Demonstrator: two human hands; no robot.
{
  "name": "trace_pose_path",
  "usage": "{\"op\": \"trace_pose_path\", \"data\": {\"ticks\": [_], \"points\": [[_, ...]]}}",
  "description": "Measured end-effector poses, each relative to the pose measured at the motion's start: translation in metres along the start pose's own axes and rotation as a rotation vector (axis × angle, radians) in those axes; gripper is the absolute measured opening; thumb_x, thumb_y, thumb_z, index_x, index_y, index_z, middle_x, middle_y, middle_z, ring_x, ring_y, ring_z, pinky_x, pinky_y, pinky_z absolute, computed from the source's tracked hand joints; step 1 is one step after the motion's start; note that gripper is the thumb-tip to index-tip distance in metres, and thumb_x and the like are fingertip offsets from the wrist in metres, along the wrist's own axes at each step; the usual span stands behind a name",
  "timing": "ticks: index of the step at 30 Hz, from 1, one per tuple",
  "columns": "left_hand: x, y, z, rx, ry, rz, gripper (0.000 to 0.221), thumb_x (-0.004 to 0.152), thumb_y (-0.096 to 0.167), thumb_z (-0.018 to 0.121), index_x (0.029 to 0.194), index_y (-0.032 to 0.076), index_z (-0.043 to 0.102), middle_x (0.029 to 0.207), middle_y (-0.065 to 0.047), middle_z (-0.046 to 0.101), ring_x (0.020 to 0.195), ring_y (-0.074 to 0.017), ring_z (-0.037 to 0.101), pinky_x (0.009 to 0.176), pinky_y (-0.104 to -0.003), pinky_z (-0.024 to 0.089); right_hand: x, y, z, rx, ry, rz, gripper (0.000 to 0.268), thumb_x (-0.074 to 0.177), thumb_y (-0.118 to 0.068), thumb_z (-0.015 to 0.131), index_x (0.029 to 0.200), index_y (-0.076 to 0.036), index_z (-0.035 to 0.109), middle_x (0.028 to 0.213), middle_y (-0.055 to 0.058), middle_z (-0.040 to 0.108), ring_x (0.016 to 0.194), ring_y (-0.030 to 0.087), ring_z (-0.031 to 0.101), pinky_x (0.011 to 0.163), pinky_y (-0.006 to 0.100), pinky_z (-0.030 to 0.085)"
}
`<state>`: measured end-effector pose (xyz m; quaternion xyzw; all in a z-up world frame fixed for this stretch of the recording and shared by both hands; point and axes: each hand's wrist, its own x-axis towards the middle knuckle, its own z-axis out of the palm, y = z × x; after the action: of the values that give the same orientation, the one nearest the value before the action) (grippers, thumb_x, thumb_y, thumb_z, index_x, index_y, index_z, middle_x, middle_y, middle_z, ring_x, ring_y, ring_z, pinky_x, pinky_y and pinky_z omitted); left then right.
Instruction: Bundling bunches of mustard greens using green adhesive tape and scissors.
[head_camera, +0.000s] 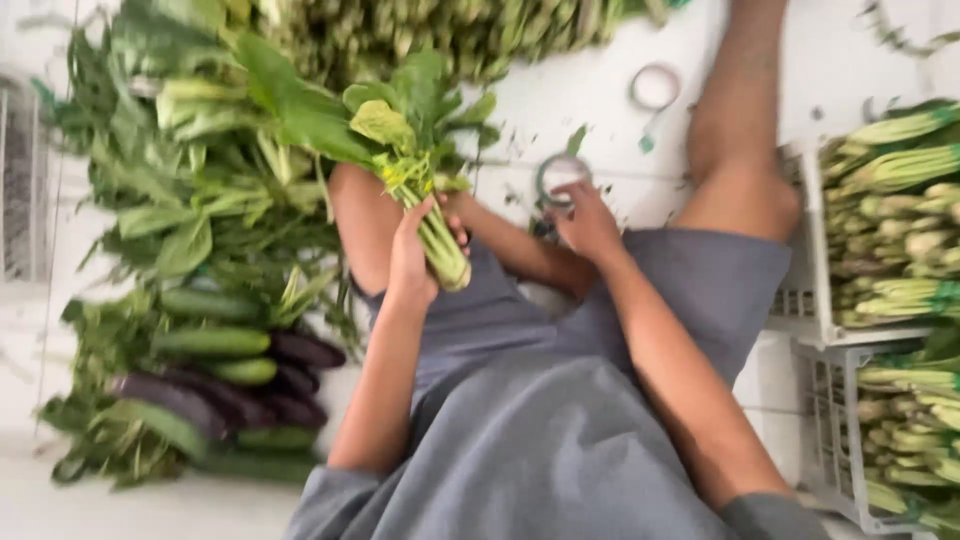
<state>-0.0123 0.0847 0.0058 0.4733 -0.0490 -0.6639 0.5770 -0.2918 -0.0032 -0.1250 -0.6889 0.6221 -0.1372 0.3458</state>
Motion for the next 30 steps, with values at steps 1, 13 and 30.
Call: {"op": "trace_pose_path", "data": {"ticks": [1, 13, 30], "points": [[-0.005, -0.004, -0.007, -0.002, 0.026, -0.008, 0.027, 0.099, 0.033, 0.059, 0.112, 0.010, 0.055, 0.079, -0.011, 0.067, 0.065, -0.0270, 0.069, 0.058, -0.043, 0.062, -0.011, -0.015, -0.002, 0.004, -0.026, 0.005, 0.039, 0.090, -0.022, 0.072, 0.128, -0.026, 0.066, 0.135, 0.006, 0.059, 0.096, 0.026, 0.073, 0.088, 0.045, 0.058], [0.007, -0.015, -0.021, -0.010, -0.188, 0.096, 0.029, 0.104, 0.026, 0.055, 0.118, 0.001, 0.052, 0.091, -0.025, 0.071, 0.067, -0.0334, 0.074, 0.060, -0.051, 0.067, -0.035, -0.081, -0.027, 0.162, -0.016, -0.190, 0.018, 0.100, -0.014, 0.069, 0.116, -0.007, 0.072, 0.109, 0.016, 0.068, 0.085, 0.035, 0.072, 0.073, 0.045, 0.058], [-0.003, -0.034, -0.015, 0.431, -0.328, 0.250, 0.029, 0.105, 0.020, 0.058, 0.119, -0.005, 0.050, 0.090, -0.030, 0.074, 0.065, -0.0352, 0.076, 0.059, -0.044, 0.065, -0.071, -0.129, -0.017, 0.514, 0.137, -0.439, 0.043, 0.104, -0.028, 0.068, 0.078, 0.004, 0.057, 0.061, 0.019, 0.053, 0.067, 0.016, 0.056, 0.050, 0.036, 0.046]]}}
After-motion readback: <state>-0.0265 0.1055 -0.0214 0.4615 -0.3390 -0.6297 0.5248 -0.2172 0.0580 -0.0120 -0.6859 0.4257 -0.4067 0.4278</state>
